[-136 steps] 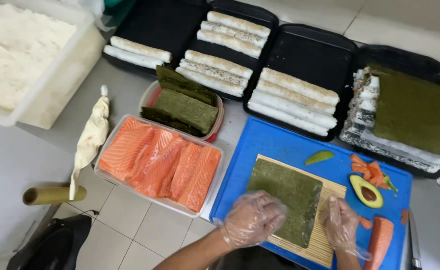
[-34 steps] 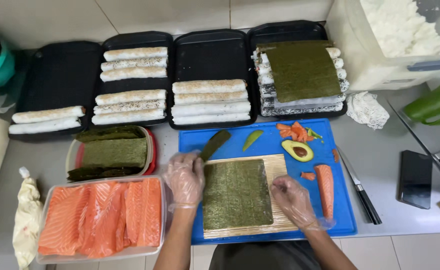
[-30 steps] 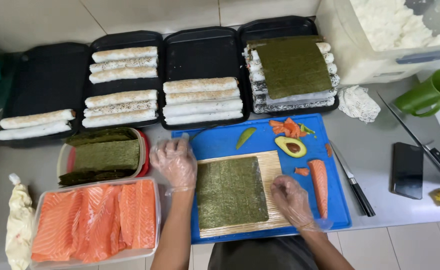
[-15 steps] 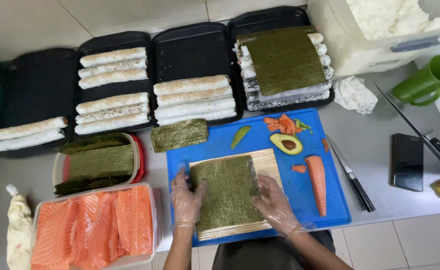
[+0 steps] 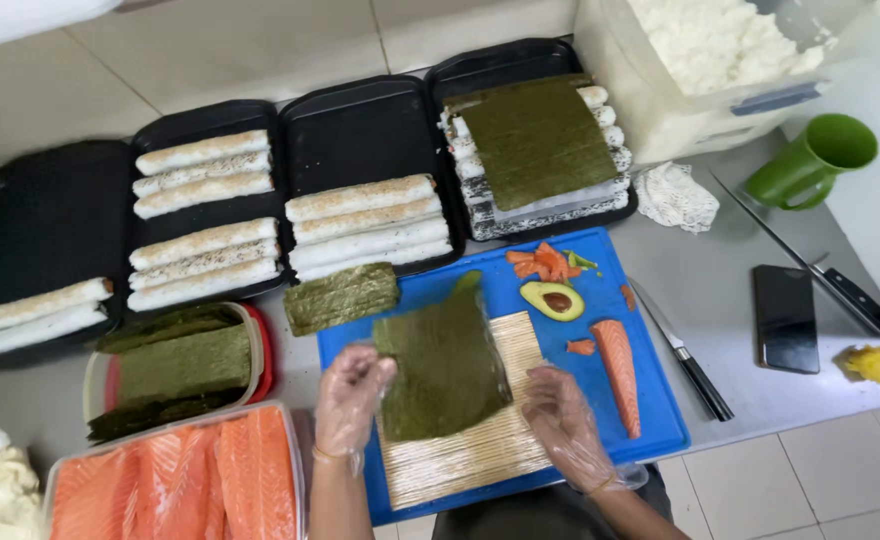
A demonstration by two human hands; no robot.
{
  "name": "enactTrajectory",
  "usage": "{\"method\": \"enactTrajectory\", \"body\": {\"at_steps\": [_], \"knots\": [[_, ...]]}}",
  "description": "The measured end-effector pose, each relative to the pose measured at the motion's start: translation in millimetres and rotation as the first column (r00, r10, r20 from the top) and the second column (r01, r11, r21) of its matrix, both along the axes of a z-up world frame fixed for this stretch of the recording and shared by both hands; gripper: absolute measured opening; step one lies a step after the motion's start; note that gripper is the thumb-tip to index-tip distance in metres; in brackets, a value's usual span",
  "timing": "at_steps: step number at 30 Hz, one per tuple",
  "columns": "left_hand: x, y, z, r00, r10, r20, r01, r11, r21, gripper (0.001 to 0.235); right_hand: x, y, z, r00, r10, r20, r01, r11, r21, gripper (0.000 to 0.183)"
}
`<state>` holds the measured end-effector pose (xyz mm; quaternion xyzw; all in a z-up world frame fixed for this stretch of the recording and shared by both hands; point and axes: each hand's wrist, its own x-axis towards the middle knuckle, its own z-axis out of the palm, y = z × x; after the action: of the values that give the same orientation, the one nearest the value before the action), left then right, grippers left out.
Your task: The person prepares sushi by laying nori on a bamboo mat, adding rice, and slicing salmon fillets into strips with a knife.
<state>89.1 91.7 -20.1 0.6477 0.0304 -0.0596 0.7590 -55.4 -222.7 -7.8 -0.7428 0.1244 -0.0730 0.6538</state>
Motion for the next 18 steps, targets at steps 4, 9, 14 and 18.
{"method": "enactTrajectory", "body": {"at_steps": [4,9,14,18], "knots": [[75,-38,27,0.991,-0.004,0.135,0.044,0.954,-0.295,0.028,-19,-27,25,0.995,-0.047,-0.090,0.047,0.999,-0.003,0.039],[160,-63,64,0.955,-0.007,0.297,0.167,0.840,-0.516,0.033,-37,-56,22,0.986,-0.132,-0.106,0.122,0.989,-0.088,0.034],[190,-27,20,0.942,0.305,0.140,-0.308,0.951,-0.005,0.025,-57,-76,8,0.952,-0.239,-0.191,0.245,0.970,0.008,0.045],[213,15,-52,0.938,0.337,0.076,-0.345,0.914,0.211,0.026,-58,-88,21,0.961,-0.239,-0.137,0.247,0.968,0.044,0.020]]}}
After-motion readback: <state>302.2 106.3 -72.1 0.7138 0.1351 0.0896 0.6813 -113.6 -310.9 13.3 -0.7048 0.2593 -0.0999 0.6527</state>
